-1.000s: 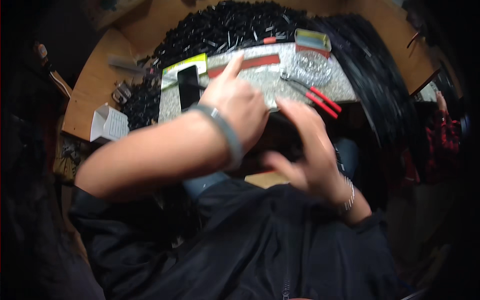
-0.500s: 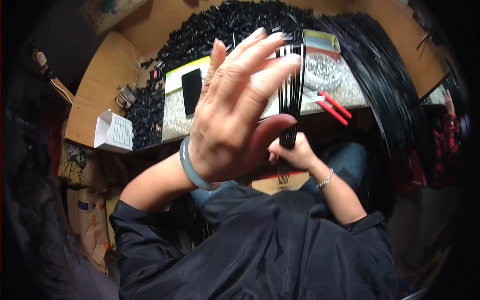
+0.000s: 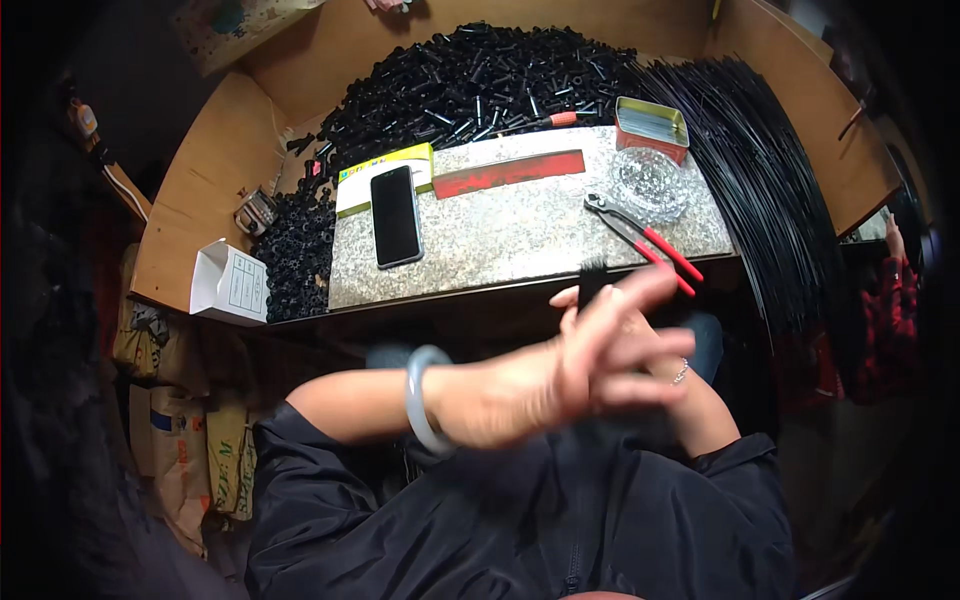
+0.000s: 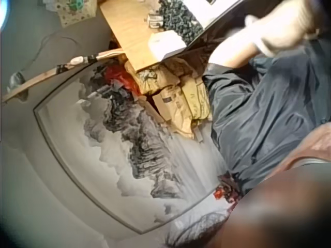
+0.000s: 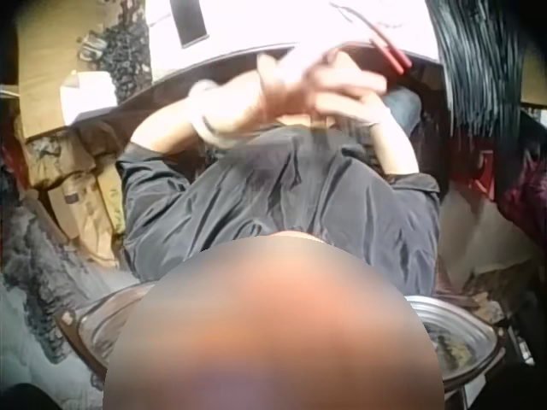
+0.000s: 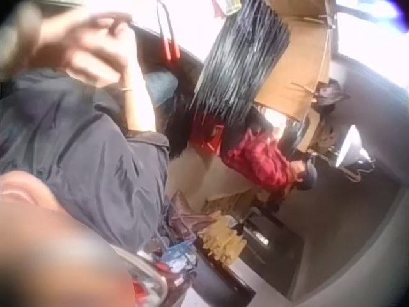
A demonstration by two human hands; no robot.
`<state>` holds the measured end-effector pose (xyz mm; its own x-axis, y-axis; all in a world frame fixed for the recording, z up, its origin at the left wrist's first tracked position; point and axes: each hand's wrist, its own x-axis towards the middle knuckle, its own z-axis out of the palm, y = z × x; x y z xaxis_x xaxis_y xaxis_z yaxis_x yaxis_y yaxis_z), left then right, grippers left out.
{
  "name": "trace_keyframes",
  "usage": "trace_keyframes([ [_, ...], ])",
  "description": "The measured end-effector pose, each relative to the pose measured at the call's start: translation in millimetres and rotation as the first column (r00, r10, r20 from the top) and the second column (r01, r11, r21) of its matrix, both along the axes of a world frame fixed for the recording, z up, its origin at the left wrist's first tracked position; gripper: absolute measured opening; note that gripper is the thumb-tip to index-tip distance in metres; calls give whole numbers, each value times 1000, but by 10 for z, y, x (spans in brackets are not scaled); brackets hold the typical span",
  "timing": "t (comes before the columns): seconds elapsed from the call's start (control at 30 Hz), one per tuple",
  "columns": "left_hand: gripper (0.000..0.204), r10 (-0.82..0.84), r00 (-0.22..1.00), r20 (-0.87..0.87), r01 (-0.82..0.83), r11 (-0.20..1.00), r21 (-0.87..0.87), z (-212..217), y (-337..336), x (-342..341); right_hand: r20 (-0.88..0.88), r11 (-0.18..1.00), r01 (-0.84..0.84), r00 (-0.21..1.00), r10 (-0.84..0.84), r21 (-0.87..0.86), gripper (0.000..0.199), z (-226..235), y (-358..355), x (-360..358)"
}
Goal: Assembling umbrella ribs and frames into a central hub using pliers at a workbench.
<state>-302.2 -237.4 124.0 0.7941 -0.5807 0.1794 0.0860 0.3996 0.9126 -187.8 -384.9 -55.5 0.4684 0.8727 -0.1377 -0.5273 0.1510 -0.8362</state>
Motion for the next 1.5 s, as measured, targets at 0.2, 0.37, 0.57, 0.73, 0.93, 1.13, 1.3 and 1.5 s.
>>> trace_keyframes([
  [0.2,68,662,689,295,-718,678,157,-833,327,251,100,998,2,995,4,-63,46,133,-30,-112],
  [0.37,63,604,785,138,-618,746,246,-1176,246,457,133,986,129,985,-114,-109,44,74,38,-169],
  [0.57,64,746,666,12,-732,651,202,-1384,268,444,151,991,109,984,-96,-78,39,114,125,-120],
  [0.73,14,689,716,-113,-668,723,177,-1503,225,418,182,993,91,980,-75,-80,34,93,148,-167],
  [0.93,12,707,696,-123,-682,705,194,-1483,294,430,187,989,137,974,-125,-58,30,40,156,-206],
  [1.13,20,649,726,-228,-625,761,174,-1498,298,488,206,977,193,963,-171,-90,34,41,119,-247],
  [1.3,34,596,784,173,-595,641,485,-1262,723,610,235,973,217,953,-192,-84,29,23,23,-214],
  [1.5,29,469,520,714,-676,-285,679,-880,2099,1943,215,976,201,960,-179,-83,28,-42,-49,-226],
])
